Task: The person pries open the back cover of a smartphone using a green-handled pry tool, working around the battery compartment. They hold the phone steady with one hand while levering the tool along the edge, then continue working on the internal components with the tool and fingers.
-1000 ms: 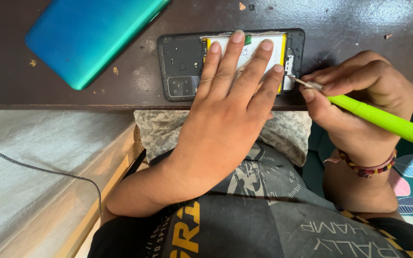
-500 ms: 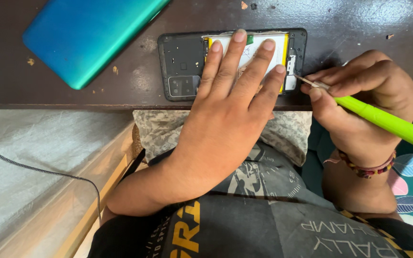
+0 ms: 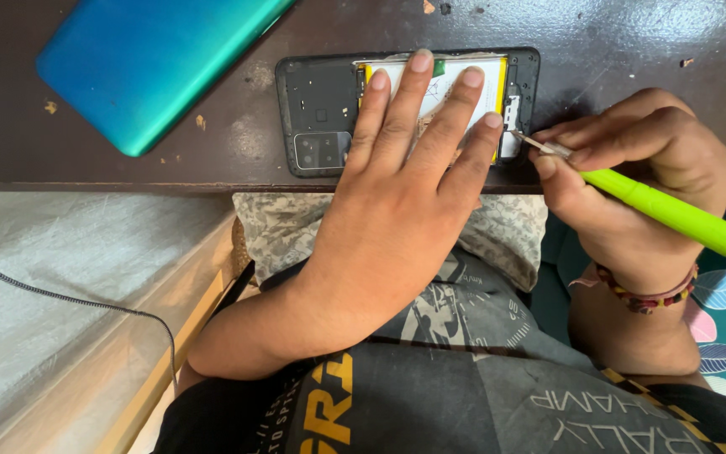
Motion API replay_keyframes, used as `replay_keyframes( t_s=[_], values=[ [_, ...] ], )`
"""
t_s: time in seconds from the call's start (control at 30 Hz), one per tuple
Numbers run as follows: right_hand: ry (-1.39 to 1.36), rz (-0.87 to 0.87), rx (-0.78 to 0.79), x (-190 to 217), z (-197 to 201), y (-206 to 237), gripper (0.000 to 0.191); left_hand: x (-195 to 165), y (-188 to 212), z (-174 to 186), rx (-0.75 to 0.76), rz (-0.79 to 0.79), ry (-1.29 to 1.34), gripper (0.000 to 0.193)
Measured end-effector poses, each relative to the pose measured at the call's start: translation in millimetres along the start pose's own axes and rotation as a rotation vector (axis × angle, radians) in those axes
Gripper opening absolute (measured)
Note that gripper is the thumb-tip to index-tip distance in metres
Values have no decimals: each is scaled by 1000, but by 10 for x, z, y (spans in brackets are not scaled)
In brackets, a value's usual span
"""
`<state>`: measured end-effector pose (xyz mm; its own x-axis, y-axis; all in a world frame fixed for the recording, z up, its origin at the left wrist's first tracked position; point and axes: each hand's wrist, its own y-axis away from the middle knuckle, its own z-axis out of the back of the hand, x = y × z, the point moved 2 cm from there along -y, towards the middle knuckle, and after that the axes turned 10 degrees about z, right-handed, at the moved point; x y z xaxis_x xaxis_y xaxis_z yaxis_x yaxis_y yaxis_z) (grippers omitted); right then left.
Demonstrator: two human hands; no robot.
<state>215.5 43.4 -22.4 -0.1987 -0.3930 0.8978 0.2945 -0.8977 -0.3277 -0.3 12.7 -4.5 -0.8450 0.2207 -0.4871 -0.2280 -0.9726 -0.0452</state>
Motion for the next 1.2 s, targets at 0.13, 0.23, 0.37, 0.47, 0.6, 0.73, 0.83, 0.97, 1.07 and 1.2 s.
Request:
replay_keyframes(
  t_s=[0.13,0.23,0.37,0.47,0.6,0.73,0.83,0.97,1.07,1.2],
  values=[
    [-6,-9,1,12,-8,-3,26,1,0,1,-1,4,1,40],
    [-26,-15,-3,5,-9,4,25,4,4,0,-1,1,4,41],
    [-123,-42,-56,-14,0,40,25,13,6,-13,-4,-5,5,39],
    [-144,-51,-54,-22,35,55,24,26,14,-15,2,-6,10,41],
    [-167,-51,-65,-47,48,71,24,30,17,-15,3,-3,11,41],
    [-136,-16,-31,-55,45,86,24,31,20,-8,11,-6,23,41],
    [-108,-20,-29,-58,47,105,26,32,14,-9,18,-2,30,41],
    [-78,-25,-59,-65,24,123,27,37,20,11,21,2,44,41],
    [-75,-5,-25,-50,21,94,27,37,22,23,24,-4,55,42],
    [-101,-82,-76,-7,19,63,26,37,16,28,39,-4,69,44]
  ],
)
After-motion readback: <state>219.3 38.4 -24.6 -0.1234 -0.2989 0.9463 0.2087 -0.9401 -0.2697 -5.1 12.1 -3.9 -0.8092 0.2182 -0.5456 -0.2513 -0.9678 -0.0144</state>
